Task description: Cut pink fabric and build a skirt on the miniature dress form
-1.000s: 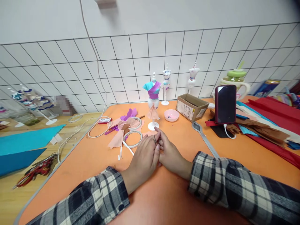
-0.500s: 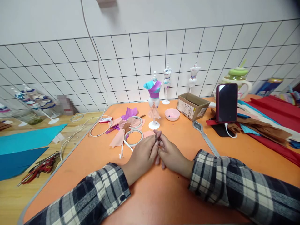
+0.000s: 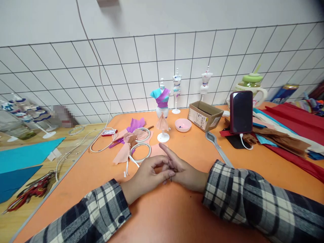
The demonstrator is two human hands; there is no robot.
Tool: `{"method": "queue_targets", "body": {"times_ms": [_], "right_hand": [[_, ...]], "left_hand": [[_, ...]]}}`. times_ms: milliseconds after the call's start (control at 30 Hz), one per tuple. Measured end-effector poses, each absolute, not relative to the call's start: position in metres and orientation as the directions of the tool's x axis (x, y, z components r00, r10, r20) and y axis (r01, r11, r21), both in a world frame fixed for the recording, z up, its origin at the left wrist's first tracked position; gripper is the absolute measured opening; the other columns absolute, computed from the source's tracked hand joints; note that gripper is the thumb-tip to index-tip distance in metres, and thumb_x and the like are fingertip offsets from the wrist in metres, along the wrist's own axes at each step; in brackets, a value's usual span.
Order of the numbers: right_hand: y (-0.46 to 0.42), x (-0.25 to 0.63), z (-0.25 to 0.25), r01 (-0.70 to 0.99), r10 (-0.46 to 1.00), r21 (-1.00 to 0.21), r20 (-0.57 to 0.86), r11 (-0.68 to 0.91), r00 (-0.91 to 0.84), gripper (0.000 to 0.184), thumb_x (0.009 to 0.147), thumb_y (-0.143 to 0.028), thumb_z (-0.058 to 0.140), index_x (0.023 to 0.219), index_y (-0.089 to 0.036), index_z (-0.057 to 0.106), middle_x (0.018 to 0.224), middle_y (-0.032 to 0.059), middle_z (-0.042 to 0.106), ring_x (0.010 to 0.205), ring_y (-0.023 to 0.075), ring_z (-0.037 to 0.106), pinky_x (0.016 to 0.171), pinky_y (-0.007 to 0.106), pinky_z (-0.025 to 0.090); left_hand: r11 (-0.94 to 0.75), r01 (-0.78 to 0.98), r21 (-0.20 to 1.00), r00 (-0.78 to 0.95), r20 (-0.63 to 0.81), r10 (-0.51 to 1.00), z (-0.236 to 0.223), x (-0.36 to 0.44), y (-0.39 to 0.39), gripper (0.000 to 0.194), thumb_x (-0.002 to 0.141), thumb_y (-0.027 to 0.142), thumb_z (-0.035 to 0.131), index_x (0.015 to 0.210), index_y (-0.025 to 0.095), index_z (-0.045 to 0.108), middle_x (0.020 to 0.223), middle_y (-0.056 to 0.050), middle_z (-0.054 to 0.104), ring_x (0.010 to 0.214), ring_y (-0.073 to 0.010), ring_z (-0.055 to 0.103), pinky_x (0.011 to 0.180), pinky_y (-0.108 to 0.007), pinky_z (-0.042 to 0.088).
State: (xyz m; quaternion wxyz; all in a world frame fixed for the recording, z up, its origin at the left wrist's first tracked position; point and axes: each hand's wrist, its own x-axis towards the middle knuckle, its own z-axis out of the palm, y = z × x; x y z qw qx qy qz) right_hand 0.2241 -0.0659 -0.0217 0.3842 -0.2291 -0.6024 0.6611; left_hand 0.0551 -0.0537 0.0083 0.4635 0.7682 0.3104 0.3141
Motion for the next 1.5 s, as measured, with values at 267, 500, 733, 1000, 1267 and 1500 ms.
{"method": "queue_targets", "body": {"times_ms": [267, 500, 733, 1000, 1267, 1500], "right_hand": [[-0.071, 0.221, -0.01, -0.141, 0.794, -0.984, 0.001, -0.107, -0.608, 0.093, 0.075, -0.008, 0.058, 0.153, -0.035, 0.016, 0.142, 0.0097, 0.042, 0.096, 0.015, 0.059, 0.06, 0.022, 0.057], [-0.075, 0.218, -0.015, 0.171, 0.881, -0.91, 0.296, 0.377, -0.369, 0.074, 0.084, -0.014, 0.054, 0.151, -0.031, 0.029, 0.141, 0.008, 0.053, 0.1, 0.0182, 0.065, 0.08, 0.035, 0.058], [-0.076, 0.22, -0.014, 0.245, 0.885, -0.914, 0.199, 0.322, -0.421, 0.073, 0.089, -0.014, 0.049, 0.154, -0.033, 0.021, 0.097, 0.0038, 0.068, 0.066, 0.0115, 0.063, 0.062, 0.029, 0.056], [-0.073, 0.221, -0.004, -0.198, 0.867, -0.958, -0.088, -0.209, -0.491, 0.102, 0.07, -0.014, 0.062, 0.154, -0.032, 0.007, 0.105, 0.0057, 0.059, 0.071, 0.0132, 0.062, 0.042, 0.018, 0.049], [-0.066, 0.223, -0.007, 0.108, 0.934, -0.991, 0.033, 0.076, -0.355, 0.066, 0.08, -0.018, 0.061, 0.142, -0.027, 0.042, 0.12, 0.0085, 0.062, 0.08, 0.0145, 0.063, 0.057, 0.027, 0.054], [-0.039, 0.261, 0.008, 0.863, 0.921, -0.344, 0.263, 0.369, -0.288, 0.032, 0.093, -0.016, 0.046, 0.118, -0.02, 0.066, 0.101, 0.0097, 0.07, 0.102, 0.0245, 0.055, 0.084, 0.035, 0.043]], "left_hand": [[-0.384, 0.315, 0.868, 0.543, 0.167, 0.823, 0.009, 0.053, -0.047, 0.018, 0.09, 0.025, 0.052, 0.081, 0.016, 0.064, 0.078, -0.002, 0.066, 0.071, -0.0145, 0.061, 0.065, -0.024, 0.047], [-0.313, 0.178, 0.933, 0.431, 0.211, 0.877, 0.007, 0.054, -0.048, 0.017, 0.088, 0.028, 0.059, 0.082, 0.016, 0.068, 0.08, -0.004, 0.07, 0.075, -0.016, 0.064, 0.071, -0.026, 0.051], [-0.453, 0.171, 0.875, 0.379, 0.366, 0.85, 0.004, 0.051, -0.051, 0.015, 0.087, 0.022, 0.062, 0.078, 0.018, 0.074, 0.091, -0.006, 0.074, 0.087, -0.0178, 0.067, 0.08, -0.028, 0.052], [-0.565, 0.251, 0.786, 0.558, 0.359, 0.748, 0.007, 0.049, -0.044, 0.013, 0.086, 0.02, 0.062, 0.085, 0.019, 0.075, 0.104, -0.009, 0.069, 0.099, -0.02, 0.065, 0.088, -0.033, 0.052], [-0.273, 0.185, 0.944, 0.466, 0.16, 0.87, 0.0, 0.048, -0.041, 0.02, 0.087, 0.034, 0.064, 0.089, 0.017, 0.075, 0.101, -0.01, 0.075, 0.097, -0.0223, 0.068, 0.089, -0.035, 0.052], [-0.483, 0.558, 0.675, 0.526, 0.162, 0.835, 0.038, -0.001, -0.018, 0.036, 0.088, 0.038, 0.059, 0.12, 0.022, 0.066, 0.124, -0.009, 0.068, 0.108, -0.0235, 0.064, 0.092, -0.036, 0.053]]}}
